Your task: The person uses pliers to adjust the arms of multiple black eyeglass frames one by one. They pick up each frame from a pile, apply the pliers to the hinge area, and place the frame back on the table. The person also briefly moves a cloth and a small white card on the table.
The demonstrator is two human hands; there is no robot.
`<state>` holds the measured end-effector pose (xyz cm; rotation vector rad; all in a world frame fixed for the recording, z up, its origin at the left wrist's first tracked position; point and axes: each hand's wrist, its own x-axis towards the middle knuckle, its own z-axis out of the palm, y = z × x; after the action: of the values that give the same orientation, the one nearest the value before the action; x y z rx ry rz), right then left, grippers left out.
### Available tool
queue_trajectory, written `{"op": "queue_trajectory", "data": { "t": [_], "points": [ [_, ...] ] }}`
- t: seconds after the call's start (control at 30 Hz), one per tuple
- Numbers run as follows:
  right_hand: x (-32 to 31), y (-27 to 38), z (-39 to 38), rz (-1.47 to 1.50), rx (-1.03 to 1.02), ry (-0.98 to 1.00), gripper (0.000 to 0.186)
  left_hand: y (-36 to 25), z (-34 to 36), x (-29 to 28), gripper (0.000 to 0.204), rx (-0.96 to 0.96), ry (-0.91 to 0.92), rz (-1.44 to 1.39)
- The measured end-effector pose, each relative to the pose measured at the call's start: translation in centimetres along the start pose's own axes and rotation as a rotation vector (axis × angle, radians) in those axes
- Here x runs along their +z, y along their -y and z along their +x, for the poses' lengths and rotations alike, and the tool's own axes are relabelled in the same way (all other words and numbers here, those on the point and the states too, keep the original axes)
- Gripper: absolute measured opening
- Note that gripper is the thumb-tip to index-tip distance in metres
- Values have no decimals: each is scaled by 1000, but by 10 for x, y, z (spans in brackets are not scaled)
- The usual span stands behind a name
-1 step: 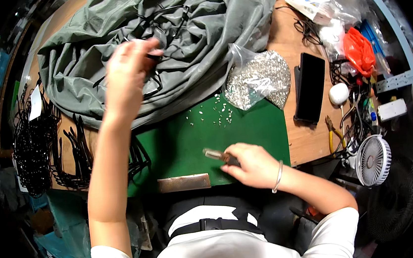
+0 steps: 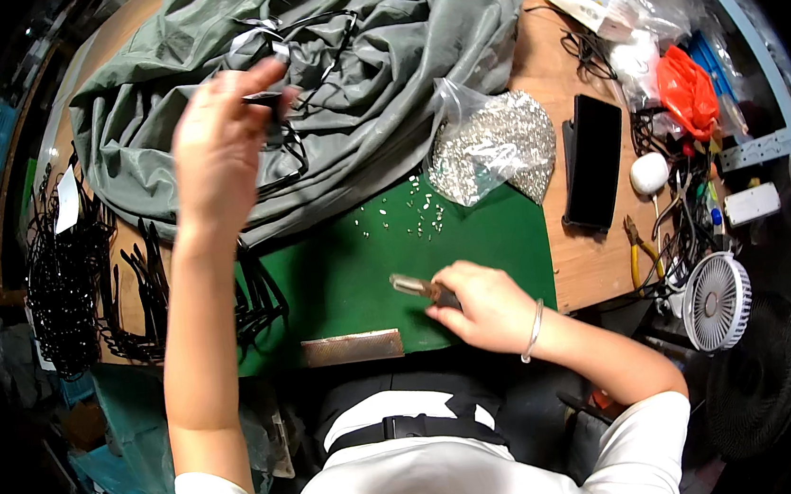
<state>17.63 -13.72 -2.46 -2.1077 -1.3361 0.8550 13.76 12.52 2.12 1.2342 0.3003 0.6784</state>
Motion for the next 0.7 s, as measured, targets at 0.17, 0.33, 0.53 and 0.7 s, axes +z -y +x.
{"op": "queue_trajectory", "data": {
  "t": [0.17,0.33,0.53,0.7],
  "points": [
    [13,-7,32,-623,-153,-309,37,-52,-36,-23,31,156,409,-617],
    [15,-3,5,-592,-132,-205,40,-46,-131,-7,66,-110,128,-455],
    [-12,-14,19,-215,26,-251,23,-6,-213,8,63,-272,125,-124],
    [9,-25,31,-201,98,-213,16,-5,-210,18,65,-285,14,27]
  ]
}}
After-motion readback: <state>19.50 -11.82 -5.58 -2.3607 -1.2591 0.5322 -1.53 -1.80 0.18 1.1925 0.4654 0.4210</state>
